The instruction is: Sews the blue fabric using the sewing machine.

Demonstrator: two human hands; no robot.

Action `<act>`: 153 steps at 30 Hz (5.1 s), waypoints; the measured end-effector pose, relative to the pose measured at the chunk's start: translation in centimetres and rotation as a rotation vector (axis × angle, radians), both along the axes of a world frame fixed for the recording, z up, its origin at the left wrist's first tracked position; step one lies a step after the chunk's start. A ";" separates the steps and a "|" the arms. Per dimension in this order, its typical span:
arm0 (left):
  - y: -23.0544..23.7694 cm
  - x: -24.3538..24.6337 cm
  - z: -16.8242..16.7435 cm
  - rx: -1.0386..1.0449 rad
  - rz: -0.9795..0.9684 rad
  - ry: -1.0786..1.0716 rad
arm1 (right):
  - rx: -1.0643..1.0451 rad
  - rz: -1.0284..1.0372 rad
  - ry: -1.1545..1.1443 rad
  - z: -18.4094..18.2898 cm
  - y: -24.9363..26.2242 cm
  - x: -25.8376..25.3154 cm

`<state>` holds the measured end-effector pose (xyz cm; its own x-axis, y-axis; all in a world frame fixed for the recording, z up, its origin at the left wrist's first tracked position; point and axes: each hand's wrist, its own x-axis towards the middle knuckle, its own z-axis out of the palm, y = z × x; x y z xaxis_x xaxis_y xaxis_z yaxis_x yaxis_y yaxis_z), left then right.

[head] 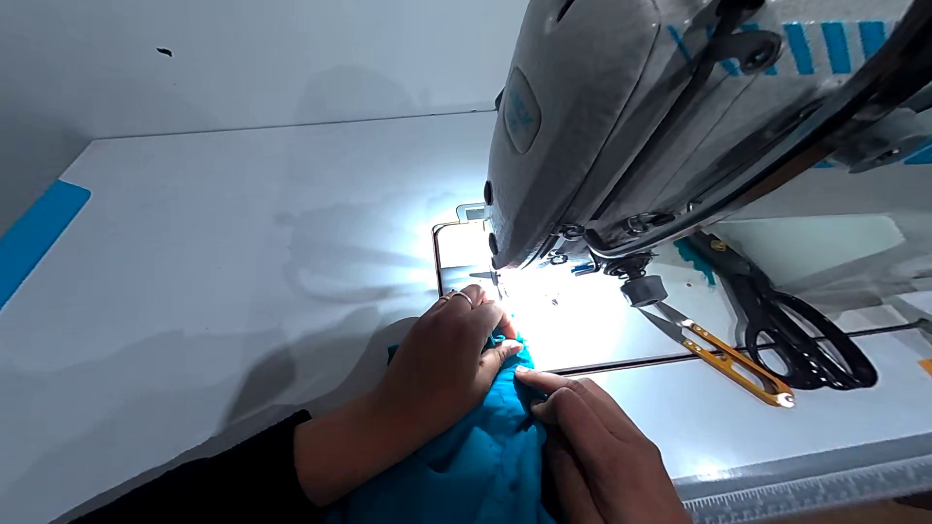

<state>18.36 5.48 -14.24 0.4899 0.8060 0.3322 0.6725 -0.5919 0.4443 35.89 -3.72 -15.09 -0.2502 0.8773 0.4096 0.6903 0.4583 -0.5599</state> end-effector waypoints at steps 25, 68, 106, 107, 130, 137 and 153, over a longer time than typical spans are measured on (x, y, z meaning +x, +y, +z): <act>-4.6 -2.3 -1.6 0.108 -0.085 0.246 | 0.128 0.156 -0.379 -0.4 3.5 4.1; -1.6 -2.7 -1.5 0.120 -0.180 0.182 | 0.156 0.236 -0.381 -0.3 6.6 4.1; 0.7 -2.6 -0.9 0.214 -0.233 0.213 | 0.198 0.170 -0.336 -0.4 8.5 4.6; 0.8 -2.6 -1.0 0.193 -0.238 0.207 | 0.191 0.167 -0.336 -0.4 8.5 4.6; 1.3 -2.9 -0.8 0.162 -0.272 0.214 | 0.168 0.128 -0.363 -0.4 8.1 4.1; 1.6 -3.0 -0.6 0.175 -0.296 0.204 | 0.167 0.119 -0.363 -0.3 8.2 3.9; 1.8 -3.0 -0.6 0.163 -0.291 0.204 | 0.141 0.125 -0.360 -0.5 8.3 4.0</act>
